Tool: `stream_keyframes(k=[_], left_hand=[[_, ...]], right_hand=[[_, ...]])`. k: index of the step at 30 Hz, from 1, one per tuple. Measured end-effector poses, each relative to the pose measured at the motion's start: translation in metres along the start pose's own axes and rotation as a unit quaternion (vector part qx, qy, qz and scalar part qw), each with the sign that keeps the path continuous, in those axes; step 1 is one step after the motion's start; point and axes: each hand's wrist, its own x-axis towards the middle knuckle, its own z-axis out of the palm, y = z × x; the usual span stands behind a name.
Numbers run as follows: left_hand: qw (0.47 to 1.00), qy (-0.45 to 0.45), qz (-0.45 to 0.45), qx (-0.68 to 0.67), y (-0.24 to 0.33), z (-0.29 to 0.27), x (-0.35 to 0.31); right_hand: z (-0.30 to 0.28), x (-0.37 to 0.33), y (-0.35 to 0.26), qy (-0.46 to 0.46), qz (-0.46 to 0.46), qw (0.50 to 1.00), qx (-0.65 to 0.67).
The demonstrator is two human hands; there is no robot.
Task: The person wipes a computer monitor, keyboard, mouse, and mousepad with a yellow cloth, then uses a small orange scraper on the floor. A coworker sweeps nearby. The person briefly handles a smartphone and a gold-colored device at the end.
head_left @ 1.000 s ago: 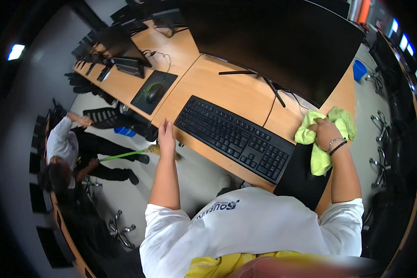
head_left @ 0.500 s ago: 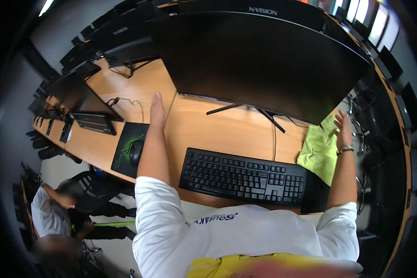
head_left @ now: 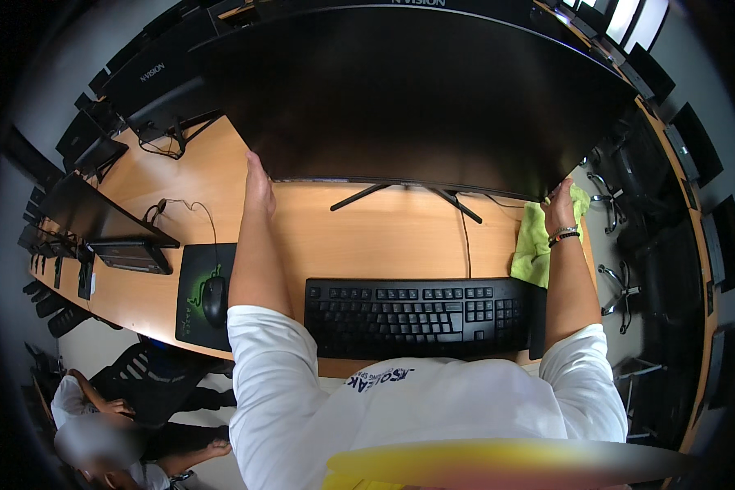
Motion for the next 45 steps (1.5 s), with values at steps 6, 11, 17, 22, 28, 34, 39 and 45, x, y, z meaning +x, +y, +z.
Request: stream_keyframes(k=[6, 11, 17, 22, 28, 34, 39, 45], left_hand=[[0.999, 0.014, -0.023, 0.019, 0.012, 0.004, -0.03], [0.997, 0.042, -0.037, 0.048, 0.004, -0.003, -0.045], [0.996, 0.059, -0.035, 0.053, -0.004, -0.009, -0.053], [0.996, 0.087, -0.028, 0.004, -0.007, -0.003, -0.047], [0.984, 0.152, -0.005, 0.088, -0.018, 0.001, -0.083], [0.982, 0.159, -0.02, 0.098, -0.019, 0.035, -0.197], [0.982, 0.146, 0.005, 0.124, -0.004, 0.093, -0.279], [0.971, -0.069, 0.133, 0.185, 0.009, 0.204, -0.323]], right_hand=[[0.005, -0.009, -0.008, -0.009, -0.077, 0.996, -0.048], [0.004, -0.019, -0.016, -0.025, -0.093, 0.992, -0.077], [-0.004, -0.024, -0.012, -0.004, -0.087, 0.992, -0.088], [-0.018, -0.02, -0.007, -0.03, -0.042, 0.998, -0.028], [-0.053, -0.033, -0.007, -0.01, -0.088, 0.924, -0.372], [-0.063, -0.067, -0.015, -0.09, -0.027, 0.659, -0.746], [-0.084, -0.068, -0.062, -0.053, -0.195, 0.699, -0.686], [-0.154, -0.104, -0.169, -0.082, -0.281, 0.845, -0.447]])
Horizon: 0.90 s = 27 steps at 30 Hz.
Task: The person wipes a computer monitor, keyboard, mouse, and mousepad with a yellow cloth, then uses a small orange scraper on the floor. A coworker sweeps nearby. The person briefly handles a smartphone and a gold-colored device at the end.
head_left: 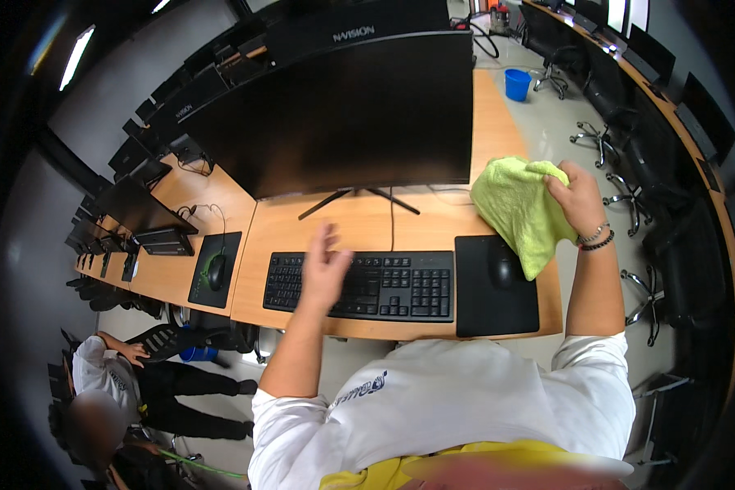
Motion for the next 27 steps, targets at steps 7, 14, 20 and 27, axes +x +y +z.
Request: stream_keyframes(k=[7, 14, 20, 27], left_hand=[[0.947, -0.301, 0.112, 0.02, 0.07, 0.202, 0.002], [0.817, -0.398, -0.214, -0.358, 0.089, 0.251, -0.002], [0.74, -0.542, -0.233, -0.323, 0.103, 0.284, -0.022], [0.693, -0.374, -0.294, -0.541, 0.103, 0.259, 0.01]], right_hand=[[-0.046, -0.054, -0.026, -0.083, 0.019, 0.867, 0.491], [-0.079, -0.081, 0.021, -0.083, 0.137, 0.68, 0.715], [-0.059, -0.094, 0.058, -0.101, 0.082, 0.704, 0.698], [-0.023, -0.103, 0.083, -0.005, 0.045, 0.849, 0.526]])
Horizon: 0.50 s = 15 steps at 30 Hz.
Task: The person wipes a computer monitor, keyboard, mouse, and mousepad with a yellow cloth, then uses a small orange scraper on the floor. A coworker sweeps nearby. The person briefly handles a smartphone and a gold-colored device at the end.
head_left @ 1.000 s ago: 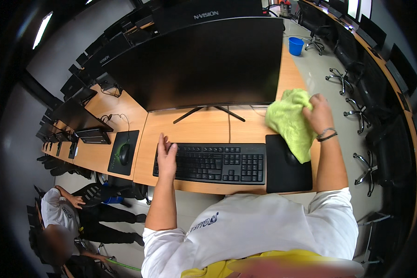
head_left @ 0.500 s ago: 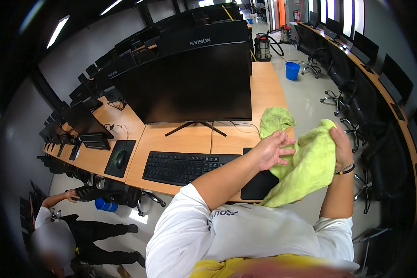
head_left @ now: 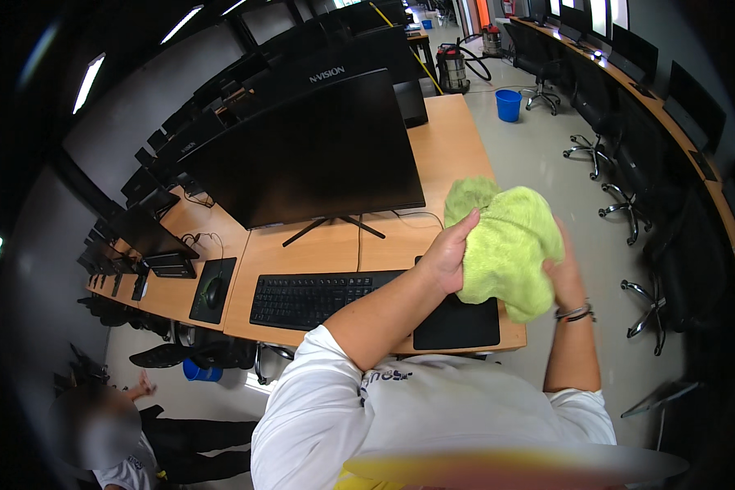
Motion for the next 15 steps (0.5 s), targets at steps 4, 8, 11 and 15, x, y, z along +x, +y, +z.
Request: stream_keyframes(k=[4, 8, 11, 15], left_hand=[[0.996, 0.084, -0.026, 0.001, 0.004, -0.019, 0.006], [0.89, 0.307, 0.154, 0.298, 0.03, -0.049, -0.02], [0.843, 0.376, 0.166, 0.347, 0.05, -0.07, -0.072], [0.811, 0.429, 0.243, 0.316, 0.058, -0.085, -0.139]], right_hand=[[0.04, -0.008, 0.038, -0.128, 0.073, 0.94, 0.307], [0.043, 0.045, 0.027, -0.04, 0.112, 0.958, 0.26], [0.055, 0.109, 0.001, 0.012, -0.031, 0.994, 0.107], [0.103, 0.209, -0.025, 0.125, -0.371, 0.886, -0.251]])
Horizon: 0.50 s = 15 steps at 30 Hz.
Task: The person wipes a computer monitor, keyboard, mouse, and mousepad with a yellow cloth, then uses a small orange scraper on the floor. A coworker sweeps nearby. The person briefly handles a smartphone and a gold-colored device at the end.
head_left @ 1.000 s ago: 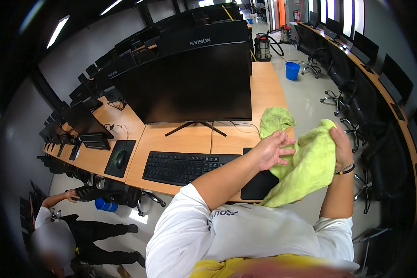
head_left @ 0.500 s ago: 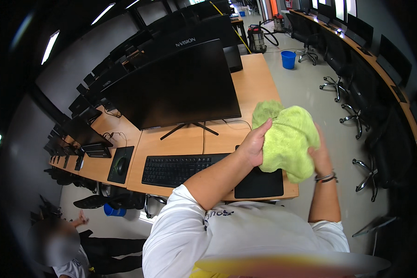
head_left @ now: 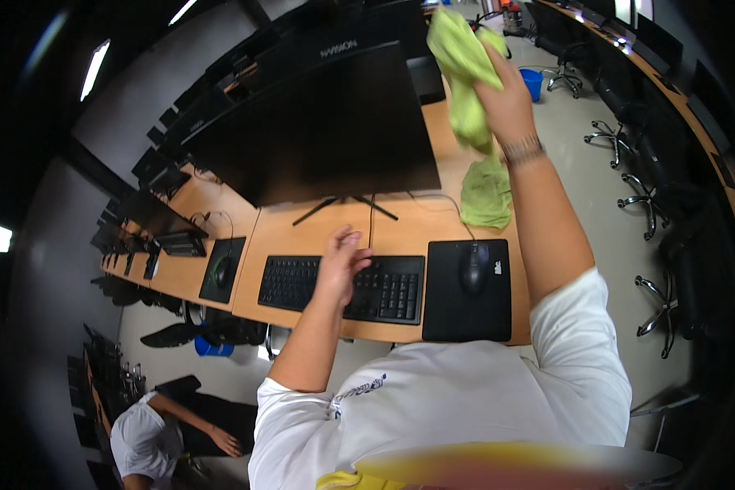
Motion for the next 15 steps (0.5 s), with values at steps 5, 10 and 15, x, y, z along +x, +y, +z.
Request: stream_keyframes(k=[5, 10, 15], left_hand=[[0.99, 0.119, 0.064, -0.045, 0.003, -0.067, -0.039], [0.969, 0.23, 0.067, -0.061, 0.005, -0.118, -0.071], [0.964, 0.243, 0.079, -0.071, 0.0, -0.137, -0.071]], right_hand=[[0.071, 0.002, 0.021, -0.082, -0.046, 0.996, -0.008], [0.058, -0.108, 0.035, -0.229, 0.068, 0.961, -0.142], [0.038, -0.166, 0.049, -0.475, 0.178, 0.829, -0.236]])
